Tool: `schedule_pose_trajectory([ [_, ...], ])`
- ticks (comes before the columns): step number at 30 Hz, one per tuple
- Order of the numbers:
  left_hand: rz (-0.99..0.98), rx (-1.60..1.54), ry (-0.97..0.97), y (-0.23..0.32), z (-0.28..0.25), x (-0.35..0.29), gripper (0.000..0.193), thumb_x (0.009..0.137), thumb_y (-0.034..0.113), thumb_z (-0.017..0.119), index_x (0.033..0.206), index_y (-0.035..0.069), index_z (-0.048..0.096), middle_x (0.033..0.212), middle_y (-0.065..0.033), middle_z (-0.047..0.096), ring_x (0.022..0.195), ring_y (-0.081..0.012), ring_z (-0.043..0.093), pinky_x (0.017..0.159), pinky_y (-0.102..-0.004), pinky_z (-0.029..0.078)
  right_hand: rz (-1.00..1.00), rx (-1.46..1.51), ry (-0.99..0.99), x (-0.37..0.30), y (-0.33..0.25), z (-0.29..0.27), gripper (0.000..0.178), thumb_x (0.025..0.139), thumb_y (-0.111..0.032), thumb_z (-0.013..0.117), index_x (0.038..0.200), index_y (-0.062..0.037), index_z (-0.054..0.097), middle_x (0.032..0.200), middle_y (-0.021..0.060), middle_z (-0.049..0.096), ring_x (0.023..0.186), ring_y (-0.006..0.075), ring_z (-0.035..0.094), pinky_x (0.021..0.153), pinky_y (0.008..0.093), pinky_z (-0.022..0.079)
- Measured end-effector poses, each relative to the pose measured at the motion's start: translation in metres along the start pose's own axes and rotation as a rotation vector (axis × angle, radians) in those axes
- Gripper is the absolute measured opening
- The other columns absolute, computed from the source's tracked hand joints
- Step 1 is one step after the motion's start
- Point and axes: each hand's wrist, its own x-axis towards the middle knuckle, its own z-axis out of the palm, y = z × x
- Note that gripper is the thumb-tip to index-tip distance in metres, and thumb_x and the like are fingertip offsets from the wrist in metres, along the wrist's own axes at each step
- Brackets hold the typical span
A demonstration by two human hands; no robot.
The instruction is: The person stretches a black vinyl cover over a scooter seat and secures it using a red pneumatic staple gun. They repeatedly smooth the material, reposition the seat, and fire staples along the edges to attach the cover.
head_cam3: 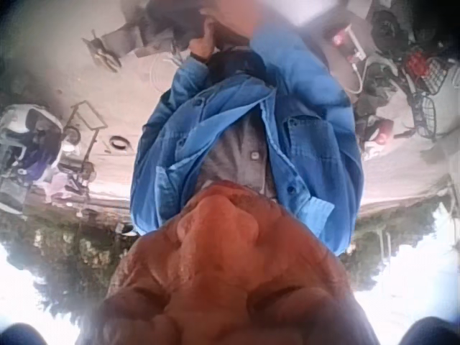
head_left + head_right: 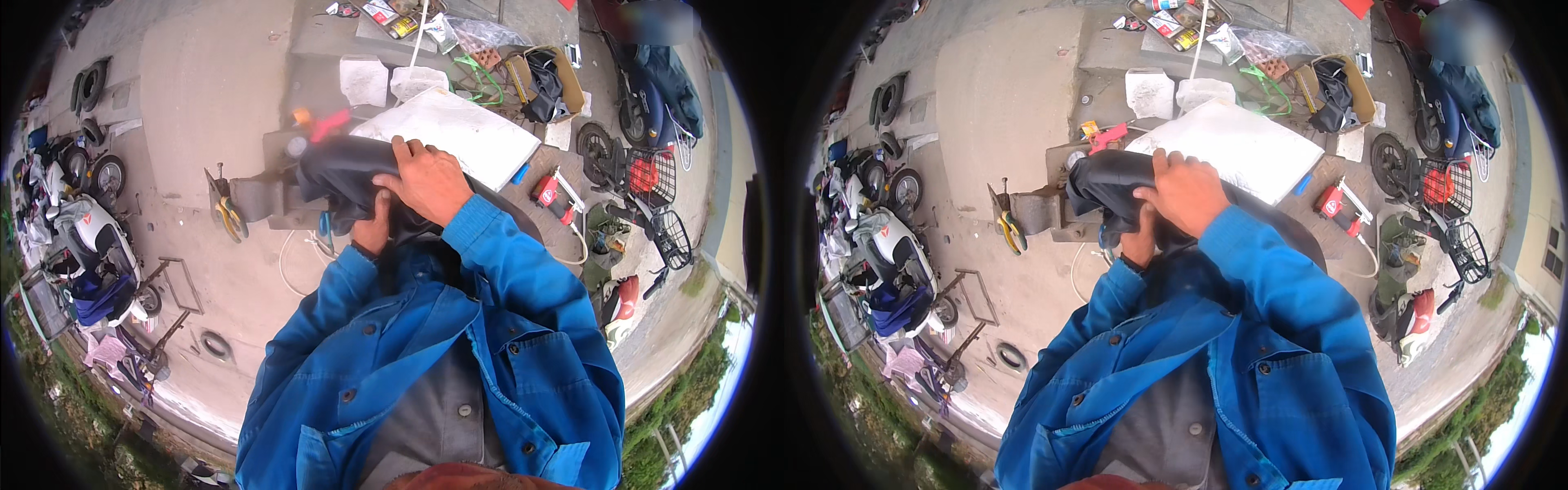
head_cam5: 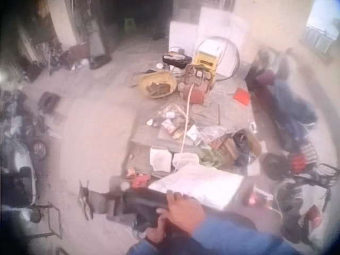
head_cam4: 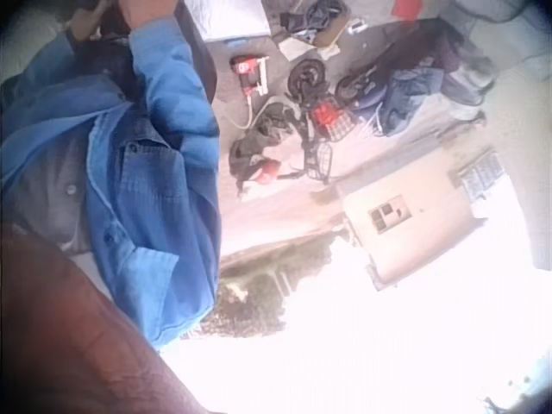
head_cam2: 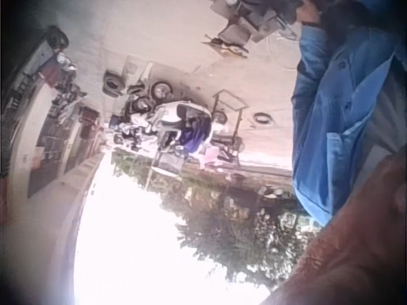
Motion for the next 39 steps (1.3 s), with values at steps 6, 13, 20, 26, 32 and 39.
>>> schedule_pose_trajectory([
  [6, -0.195, -0.031, 0.006, 0.026, 0.013, 0.015, 0.049, 0.107, 0.038, 0.069, 0.136, -0.002, 0.068, 0.128, -0.0169, 0.076, 0.116, -0.0271, 0.072, 0.101, -0.0369, 0.054, -0.028, 0.028, -0.065, 0.023, 0.022, -0.009, 0.052, 0.099, -0.044, 0.072, 0.125, 0.0007, 0.066, 0.104, 0.024, 0.075, 0.093, 0.0432, 0.074, 0.085, 0.0515, 0.058],
  [13, -0.182, 0.129, -0.078, 0.079, 0.037, 0.048, 0.045, 0.102, 0.037, 0.073, 0.121, -0.003, 0.074, 0.108, -0.0239, 0.078, 0.104, -0.037, 0.076, 0.09, -0.0407, 0.056, 0.026, 0.078, -0.098, 0.033, 0.058, -0.041, 0.05, 0.098, -0.044, 0.074, 0.117, 0.0016, 0.071, 0.092, 0.0286, 0.074, 0.09, 0.0482, 0.072, 0.083, 0.0537, 0.056],
  [20, -0.15, 0.208, -0.047, 0.069, 0.082, 0.058, 0.046, 0.099, 0.039, 0.073, 0.117, -0.003, 0.074, 0.107, -0.0243, 0.076, 0.105, -0.0429, 0.072, 0.094, -0.0469, 0.055, 0.17, 0.286, 0.039, 0.013, 0.125, -0.001, 0.047, 0.1, -0.042, 0.075, 0.116, 0.0022, 0.071, 0.093, 0.0312, 0.073, 0.093, 0.052, 0.069, 0.081, 0.0519, 0.055],
  [26, -0.52, -0.26, -0.107, 0.093, 0.101, 0.072, 0.052, 0.101, 0.041, 0.076, 0.126, -0.005, 0.071, 0.121, -0.0208, 0.074, 0.109, -0.029, 0.069, 0.098, -0.0378, 0.051, 0.239, 0.44, 0.04, 0.004, 0.173, 0.007, 0.05, 0.103, -0.042, 0.071, 0.119, 0.0057, 0.069, 0.097, 0.0292, 0.074, 0.091, 0.0457, 0.072, 0.086, 0.0457, 0.055],
  [32, -0.457, -1.108, 0.288, 0.066, 0.136, 0.046, 0.03, 0.1, 0.012, 0.067, 0.125, -0.006, 0.069, 0.123, -0.0137, 0.074, 0.115, -0.0247, 0.069, 0.104, -0.038, 0.052, 0.294, 0.509, 0.026, -0.012, 0.195, 0.012, 0.052, 0.104, -0.042, 0.07, 0.124, 0.0059, 0.068, 0.1, 0.028, 0.074, 0.094, 0.0383, 0.072, 0.09, 0.043, 0.054],
  [39, -0.627, -1.736, -0.125, 0.11, 0.1, 0.067, 0.045, 0.109, 0.035, 0.058, 0.14, 0.002, 0.064, 0.142, -0.0143, 0.069, 0.135, -0.033, 0.062, 0.121, -0.0508, 0.043, 0.266, 0.486, 0.031, -0.015, 0.191, 0.015, 0.049, 0.105, -0.04, 0.069, 0.126, 0.0036, 0.067, 0.099, 0.0282, 0.074, 0.095, 0.0393, 0.072, 0.09, 0.0445, 0.055],
])
